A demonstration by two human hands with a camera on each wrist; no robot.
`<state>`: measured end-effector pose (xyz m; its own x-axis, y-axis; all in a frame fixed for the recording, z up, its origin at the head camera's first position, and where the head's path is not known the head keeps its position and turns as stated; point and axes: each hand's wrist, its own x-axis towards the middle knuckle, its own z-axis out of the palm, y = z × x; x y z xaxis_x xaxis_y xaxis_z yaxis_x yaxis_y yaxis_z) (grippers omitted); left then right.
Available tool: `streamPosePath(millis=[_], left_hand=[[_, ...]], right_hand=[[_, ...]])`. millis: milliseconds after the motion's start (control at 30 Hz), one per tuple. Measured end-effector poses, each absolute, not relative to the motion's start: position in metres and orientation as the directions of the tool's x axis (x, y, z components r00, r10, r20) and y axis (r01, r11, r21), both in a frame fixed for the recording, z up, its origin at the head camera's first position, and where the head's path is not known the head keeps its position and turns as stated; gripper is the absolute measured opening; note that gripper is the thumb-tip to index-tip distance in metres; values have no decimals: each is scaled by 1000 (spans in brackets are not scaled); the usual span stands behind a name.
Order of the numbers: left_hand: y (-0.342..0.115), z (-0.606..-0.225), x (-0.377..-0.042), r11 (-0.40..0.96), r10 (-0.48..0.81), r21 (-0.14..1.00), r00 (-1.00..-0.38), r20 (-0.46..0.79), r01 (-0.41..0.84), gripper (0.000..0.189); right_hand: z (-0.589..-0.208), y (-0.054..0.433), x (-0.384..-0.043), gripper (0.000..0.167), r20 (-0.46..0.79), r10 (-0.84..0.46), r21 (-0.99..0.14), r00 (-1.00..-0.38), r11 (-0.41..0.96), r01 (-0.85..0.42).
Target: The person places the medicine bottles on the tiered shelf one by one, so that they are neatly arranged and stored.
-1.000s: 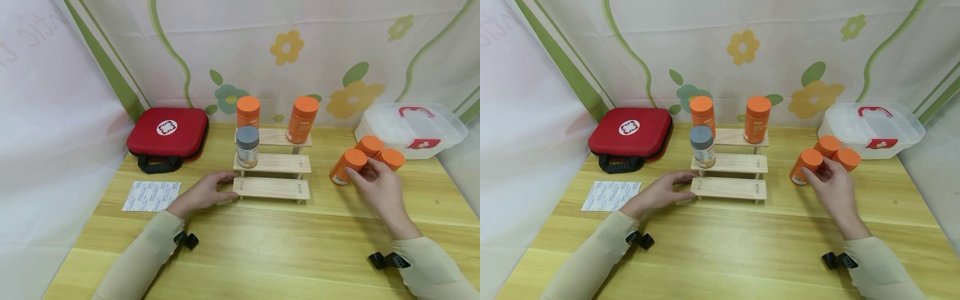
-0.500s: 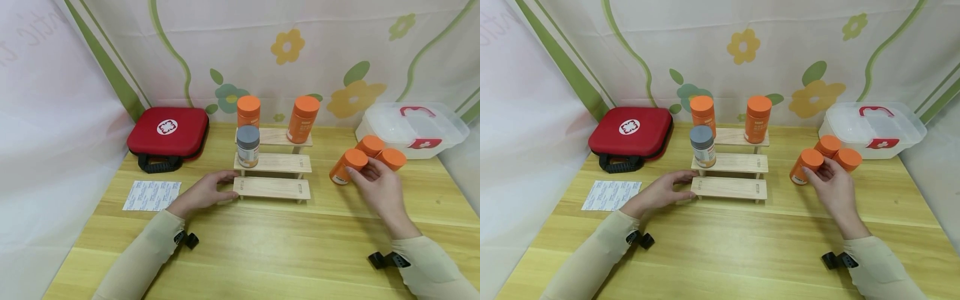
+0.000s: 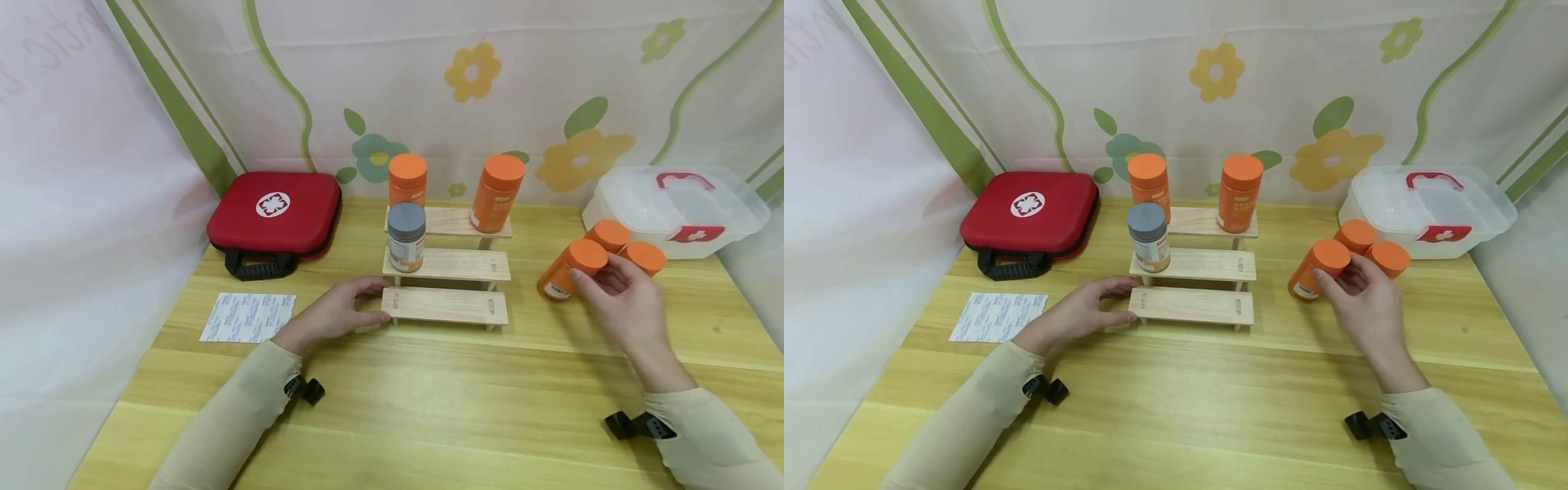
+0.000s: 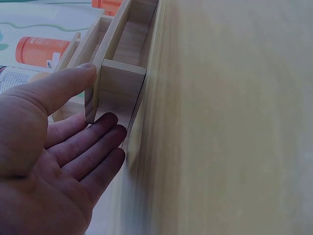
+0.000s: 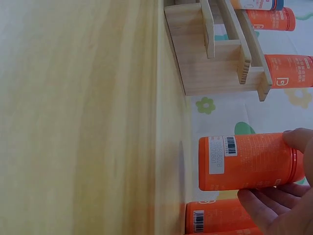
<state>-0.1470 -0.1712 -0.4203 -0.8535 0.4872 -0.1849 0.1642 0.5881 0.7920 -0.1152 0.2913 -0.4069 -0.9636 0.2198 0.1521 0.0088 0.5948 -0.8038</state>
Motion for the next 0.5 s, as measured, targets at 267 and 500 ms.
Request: streamPosePath(millis=[267,500], left_hand=[[-171,-418,-148,587,491,792,-852,-180,170,64],[-171,-420,-148,588,489,791,-853,-184,167,64]], right_hand=[[-397,285,-112,66,191,233,-816,-954,577,-23],[-389,280,-108,64,212,217,-826,-953,561,-56]])
